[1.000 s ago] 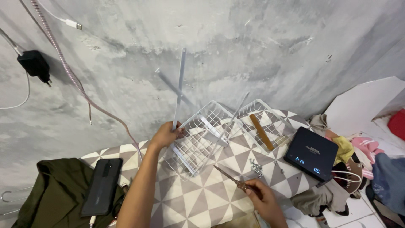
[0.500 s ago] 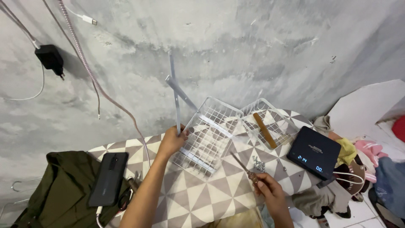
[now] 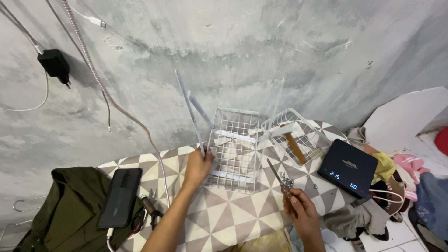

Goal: The person assembles a white wire dish rack on a patterned table using a screwdriver and small hardware. They attach vertical supports to the wire basket, tighten screws, and reposition the rack to continue assembly.

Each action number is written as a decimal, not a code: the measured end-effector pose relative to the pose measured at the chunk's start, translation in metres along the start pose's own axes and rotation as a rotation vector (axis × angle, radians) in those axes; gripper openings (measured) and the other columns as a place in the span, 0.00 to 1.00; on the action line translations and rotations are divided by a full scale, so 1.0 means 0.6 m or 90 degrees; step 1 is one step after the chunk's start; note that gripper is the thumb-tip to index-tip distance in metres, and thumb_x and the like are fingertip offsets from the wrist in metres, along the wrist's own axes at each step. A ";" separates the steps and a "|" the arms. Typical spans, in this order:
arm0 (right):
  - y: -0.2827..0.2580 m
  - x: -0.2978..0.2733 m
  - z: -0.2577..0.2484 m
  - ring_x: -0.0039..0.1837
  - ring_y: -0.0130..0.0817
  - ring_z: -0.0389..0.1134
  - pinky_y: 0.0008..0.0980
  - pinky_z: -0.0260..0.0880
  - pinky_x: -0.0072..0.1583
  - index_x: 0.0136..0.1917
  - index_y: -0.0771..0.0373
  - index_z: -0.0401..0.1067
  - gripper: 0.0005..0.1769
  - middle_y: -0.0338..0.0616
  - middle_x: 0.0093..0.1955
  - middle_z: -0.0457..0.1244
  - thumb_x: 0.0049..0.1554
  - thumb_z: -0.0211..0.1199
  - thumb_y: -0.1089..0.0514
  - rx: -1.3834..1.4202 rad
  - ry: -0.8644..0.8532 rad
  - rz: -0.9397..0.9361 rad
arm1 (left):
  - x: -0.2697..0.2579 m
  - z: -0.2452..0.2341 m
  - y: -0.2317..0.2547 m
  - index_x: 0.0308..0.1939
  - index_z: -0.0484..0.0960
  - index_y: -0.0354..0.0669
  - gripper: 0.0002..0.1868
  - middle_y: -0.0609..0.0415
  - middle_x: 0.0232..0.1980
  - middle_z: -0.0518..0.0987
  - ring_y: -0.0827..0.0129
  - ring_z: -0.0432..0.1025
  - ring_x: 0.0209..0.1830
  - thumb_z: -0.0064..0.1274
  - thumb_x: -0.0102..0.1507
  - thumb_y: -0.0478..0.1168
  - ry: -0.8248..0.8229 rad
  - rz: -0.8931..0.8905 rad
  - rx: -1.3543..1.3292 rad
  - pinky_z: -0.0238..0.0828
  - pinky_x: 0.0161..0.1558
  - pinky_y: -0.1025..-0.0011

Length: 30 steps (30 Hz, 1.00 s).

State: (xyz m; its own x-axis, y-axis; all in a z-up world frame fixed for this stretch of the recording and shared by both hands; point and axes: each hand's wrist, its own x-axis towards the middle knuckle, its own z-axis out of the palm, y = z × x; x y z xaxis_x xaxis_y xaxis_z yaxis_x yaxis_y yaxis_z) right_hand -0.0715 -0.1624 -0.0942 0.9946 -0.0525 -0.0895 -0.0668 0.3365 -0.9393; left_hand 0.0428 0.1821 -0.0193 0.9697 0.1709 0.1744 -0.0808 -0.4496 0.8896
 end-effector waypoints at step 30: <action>0.002 -0.046 0.106 0.37 0.20 0.57 0.22 0.56 0.36 0.62 0.65 0.66 0.21 0.39 0.43 0.61 0.56 0.64 0.71 -0.111 0.030 -0.163 | 0.044 -0.097 0.056 0.67 0.68 0.42 0.27 0.45 0.65 0.75 0.56 0.75 0.60 0.54 0.64 0.40 -0.182 0.107 0.057 0.73 0.56 0.61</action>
State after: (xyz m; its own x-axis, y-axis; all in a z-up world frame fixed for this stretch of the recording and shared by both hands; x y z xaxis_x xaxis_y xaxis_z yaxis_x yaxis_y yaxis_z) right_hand -0.0939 -0.1009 -0.0719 0.9763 -0.1599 0.1461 0.1690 0.1410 -0.9755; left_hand 0.0525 0.2223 0.0398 0.9708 -0.1594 0.1794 -0.2373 -0.5275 0.8158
